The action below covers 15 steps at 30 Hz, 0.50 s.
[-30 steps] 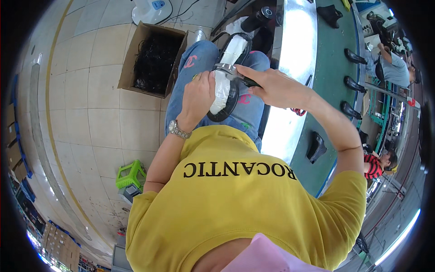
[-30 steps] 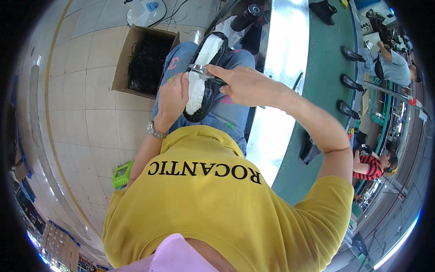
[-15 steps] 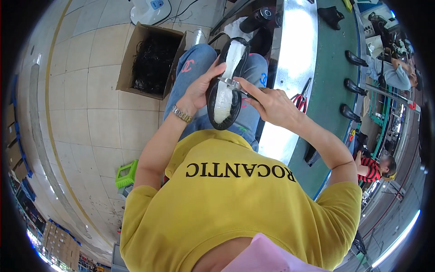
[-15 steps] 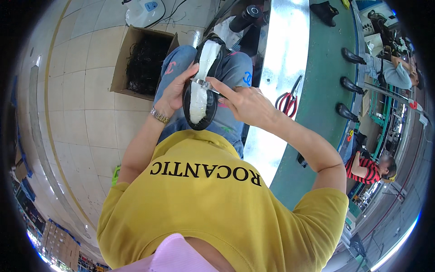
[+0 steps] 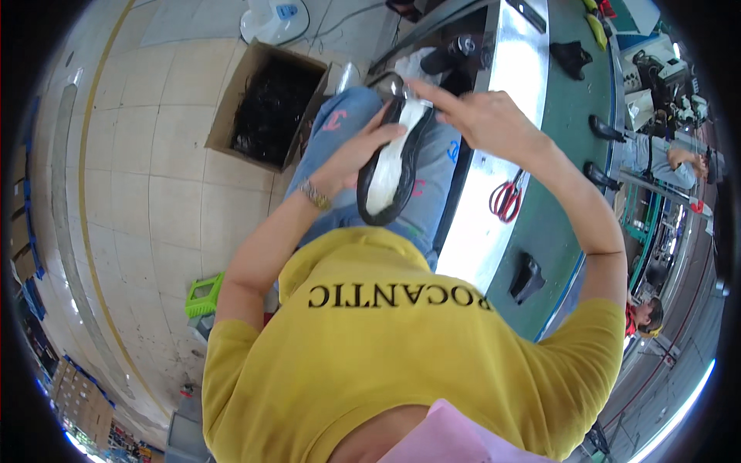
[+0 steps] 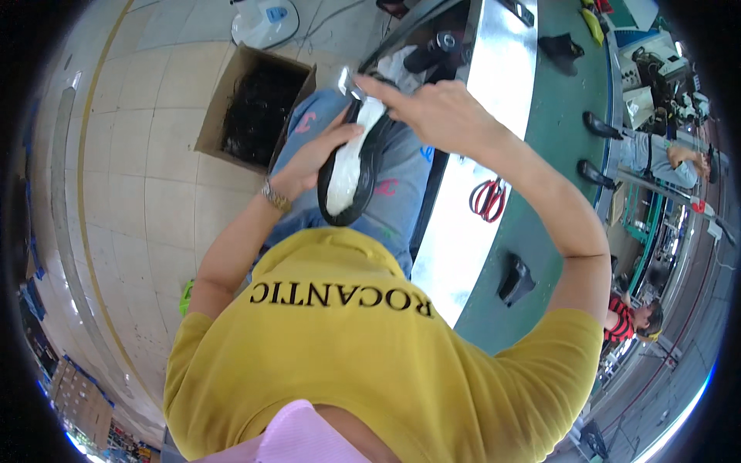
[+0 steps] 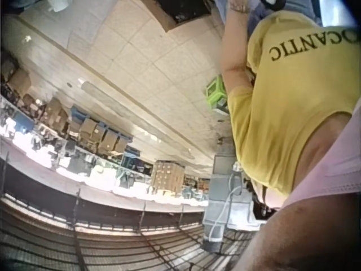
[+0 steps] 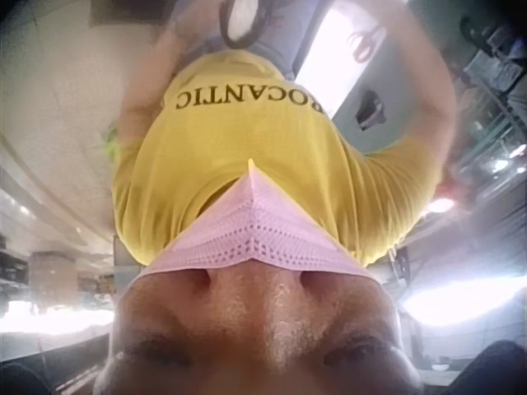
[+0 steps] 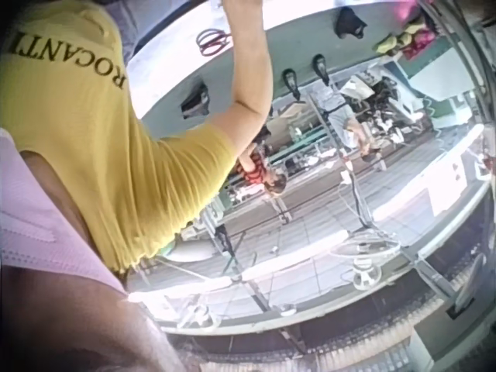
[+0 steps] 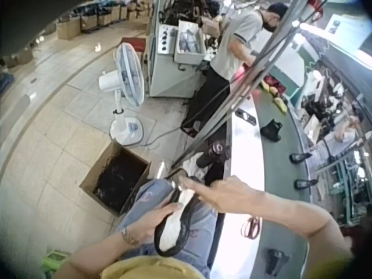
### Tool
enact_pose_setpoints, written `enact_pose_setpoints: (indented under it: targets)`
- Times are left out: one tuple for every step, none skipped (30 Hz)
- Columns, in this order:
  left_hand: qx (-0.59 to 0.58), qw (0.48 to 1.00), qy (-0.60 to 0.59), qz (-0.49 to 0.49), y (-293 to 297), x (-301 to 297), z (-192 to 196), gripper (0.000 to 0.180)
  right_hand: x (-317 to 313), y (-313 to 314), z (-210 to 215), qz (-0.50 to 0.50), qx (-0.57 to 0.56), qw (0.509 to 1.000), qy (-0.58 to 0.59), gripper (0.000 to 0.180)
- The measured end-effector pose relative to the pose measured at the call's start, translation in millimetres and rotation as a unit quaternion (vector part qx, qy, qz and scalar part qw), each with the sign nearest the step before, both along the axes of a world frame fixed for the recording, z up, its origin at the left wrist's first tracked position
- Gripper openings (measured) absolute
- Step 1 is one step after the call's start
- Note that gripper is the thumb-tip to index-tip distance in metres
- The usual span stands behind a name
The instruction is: The recorder is performing assembly tasks on black shoes, including using a tool to tighten or adjust components and inspecting the shoes at a workstation.
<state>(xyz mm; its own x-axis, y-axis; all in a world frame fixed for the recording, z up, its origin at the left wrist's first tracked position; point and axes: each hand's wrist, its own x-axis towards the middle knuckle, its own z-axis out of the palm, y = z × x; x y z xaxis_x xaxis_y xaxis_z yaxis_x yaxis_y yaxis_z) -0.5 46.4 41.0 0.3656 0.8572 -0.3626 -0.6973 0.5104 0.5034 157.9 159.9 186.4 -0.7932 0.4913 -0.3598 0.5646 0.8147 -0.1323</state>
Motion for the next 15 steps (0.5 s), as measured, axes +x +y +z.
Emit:
enact_pose_setpoints:
  targets:
    - [-0.015, 1.0, 0.009, -0.011, -3.7, -1.0, 0.6, 0.07, 1.1, -8.4, 1.8, -0.008, -0.005, 1.0, 0.026, 0.062]
    - [-0.018, 0.999, 0.015, -0.024, 0.4, -2.6, 3.3, 0.07, 7.9, -14.0, -5.3, -0.013, -0.005, 0.991, 0.132, 0.063]
    - [-0.021, 0.999, 0.022, -0.038, 3.4, -3.5, 3.4, 0.071, 18.0, -16.3, -23.0, -0.013, -0.005, 0.995, 0.097, 0.064]
    - [-0.02, 0.998, 0.02, -0.055, 4.2, -3.5, -0.1, 0.073, 30.5, -16.6, -46.2, -0.017, -0.006, 0.998, 0.064, 0.064]
    - [-0.011, 0.998, 0.025, -0.057, 3.5, -4.7, -1.2, 0.073, 28.9, -18.2, -53.0, -0.018, -0.01, 0.999, 0.035, 0.065]
    - [-0.003, 0.998, 0.03, -0.06, 2.8, -5.3, -1.7, 0.073, 29.7, -14.1, -47.5, -0.022, -0.013, 0.999, -0.02, 0.065]
    - [0.006, 0.998, 0.035, -0.05, 4.6, -6.5, -2.6, 0.073, 21.0, -9.0, -32.9, -0.006, -0.003, 1.0, -0.012, 0.065]
    - [-0.001, 0.997, 0.037, -0.061, 2.5, -8.9, -3.7, 0.072, 14.5, -14.2, -19.6, 0.003, 0.0, 1.0, -0.005, 0.065]
    - [-0.008, 0.997, 0.04, -0.072, 1.4, -12.1, -3.6, 0.072, 11.3, -19.9, -14.6, 0.013, 0.003, 1.0, 0.002, 0.065]
    - [-0.009, 0.995, 0.039, -0.087, 3.6, -12.6, -3.4, 0.072, 15.2, -25.7, -18.4, -0.02, -0.028, 0.996, 0.084, 0.063]
    - [-0.015, 0.995, 0.033, -0.095, 5.1, -12.3, -4.5, 0.072, 22.7, -30.4, -31.7, -0.014, -0.018, 0.996, 0.088, 0.063]
    - [-0.021, 0.994, 0.028, -0.102, 6.3, -12.1, -5.6, 0.071, 31.5, -33.5, -50.6, -0.008, -0.008, 0.996, 0.092, 0.063]
    - [-0.03, 0.994, 0.028, -0.105, 6.0, -13.6, -5.0, 0.071, 26.6, -34.7, -55.4, 0.002, 0.0, 0.995, 0.102, 0.063]
    - [-0.025, 0.995, 0.019, -0.09, 6.8, -13.0, -1.6, 0.072, 24.8, -29.3, -52.0, 0.014, 0.005, 0.997, 0.074, 0.06]
    - [-0.029, 0.994, 0.034, -0.098, 6.8, -13.2, -0.2, 0.072, 23.6, -27.9, -43.6, 0.018, 0.005, 0.997, 0.076, 0.06]
